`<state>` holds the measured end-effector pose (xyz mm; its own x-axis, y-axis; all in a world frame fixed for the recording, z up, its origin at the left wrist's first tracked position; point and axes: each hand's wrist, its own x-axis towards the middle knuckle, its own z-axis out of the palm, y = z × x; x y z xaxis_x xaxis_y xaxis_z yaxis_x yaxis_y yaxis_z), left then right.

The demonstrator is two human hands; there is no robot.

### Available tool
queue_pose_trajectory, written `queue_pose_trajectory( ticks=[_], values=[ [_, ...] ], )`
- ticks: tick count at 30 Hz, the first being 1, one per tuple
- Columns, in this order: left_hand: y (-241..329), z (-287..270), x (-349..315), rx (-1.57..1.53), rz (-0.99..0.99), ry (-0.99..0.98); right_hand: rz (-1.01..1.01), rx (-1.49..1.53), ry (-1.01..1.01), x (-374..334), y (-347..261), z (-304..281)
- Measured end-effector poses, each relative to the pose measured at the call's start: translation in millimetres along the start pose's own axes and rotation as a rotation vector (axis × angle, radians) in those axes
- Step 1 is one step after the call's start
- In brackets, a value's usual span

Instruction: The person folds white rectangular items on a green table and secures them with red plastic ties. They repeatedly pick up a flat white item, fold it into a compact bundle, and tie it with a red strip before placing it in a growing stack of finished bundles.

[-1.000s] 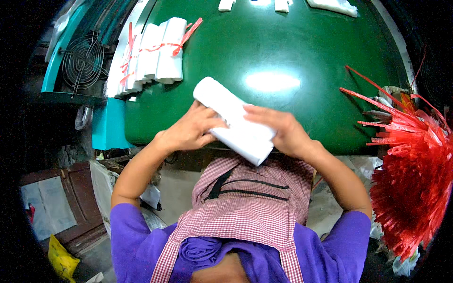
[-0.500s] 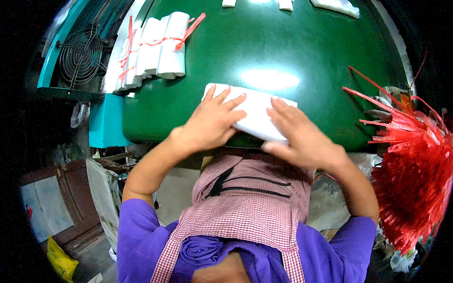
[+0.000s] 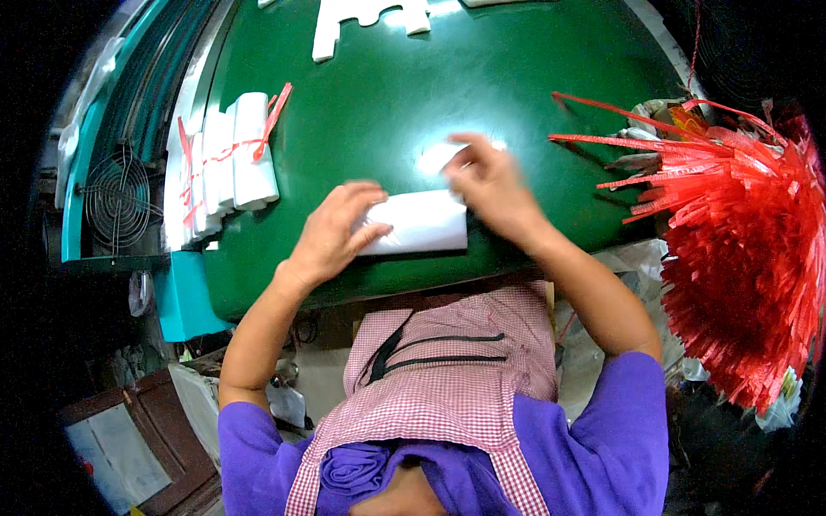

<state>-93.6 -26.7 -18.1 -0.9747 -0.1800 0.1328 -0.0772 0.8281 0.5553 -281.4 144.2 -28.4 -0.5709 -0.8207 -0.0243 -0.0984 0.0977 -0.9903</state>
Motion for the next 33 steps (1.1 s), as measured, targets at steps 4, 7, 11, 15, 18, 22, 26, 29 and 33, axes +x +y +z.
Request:
queue_pose_trajectory(
  ticks=[4,7,11,15,18,22,26,29,33],
  values=[
    [2,1,4,-0.074,-0.066,-0.128,0.033,0.960,0.607,12,26,-100],
    [7,-3,-2,-0.240,-0.181,-0.227,-0.032,1.051,0.692,39,51,-143],
    [14,-1,-35,-0.420,-0.149,-0.057,-0.213,0.538,0.835,72,17,-78],
    [21,3,-87,-1.289,-0.390,0.140,-0.198,-0.937,-0.443,23,-14,41],
    [24,-7,-92,-1.601,-0.499,-0.187,-0.298,-0.410,-0.709,-72,25,102],
    [20,-20,-74,-1.366,-0.505,-0.005,0.043,-0.767,-0.917,-106,-27,61],
    [12,-34,-40,-0.747,-0.381,0.022,-0.485,-0.550,-0.520,-121,-30,28],
    [15,-5,-34,-0.293,-0.190,-0.256,-0.407,-0.197,-0.533,-89,-38,44],
    [36,19,-32,0.049,0.147,0.082,0.132,0.512,-0.428,-58,-12,50]
  ],
)
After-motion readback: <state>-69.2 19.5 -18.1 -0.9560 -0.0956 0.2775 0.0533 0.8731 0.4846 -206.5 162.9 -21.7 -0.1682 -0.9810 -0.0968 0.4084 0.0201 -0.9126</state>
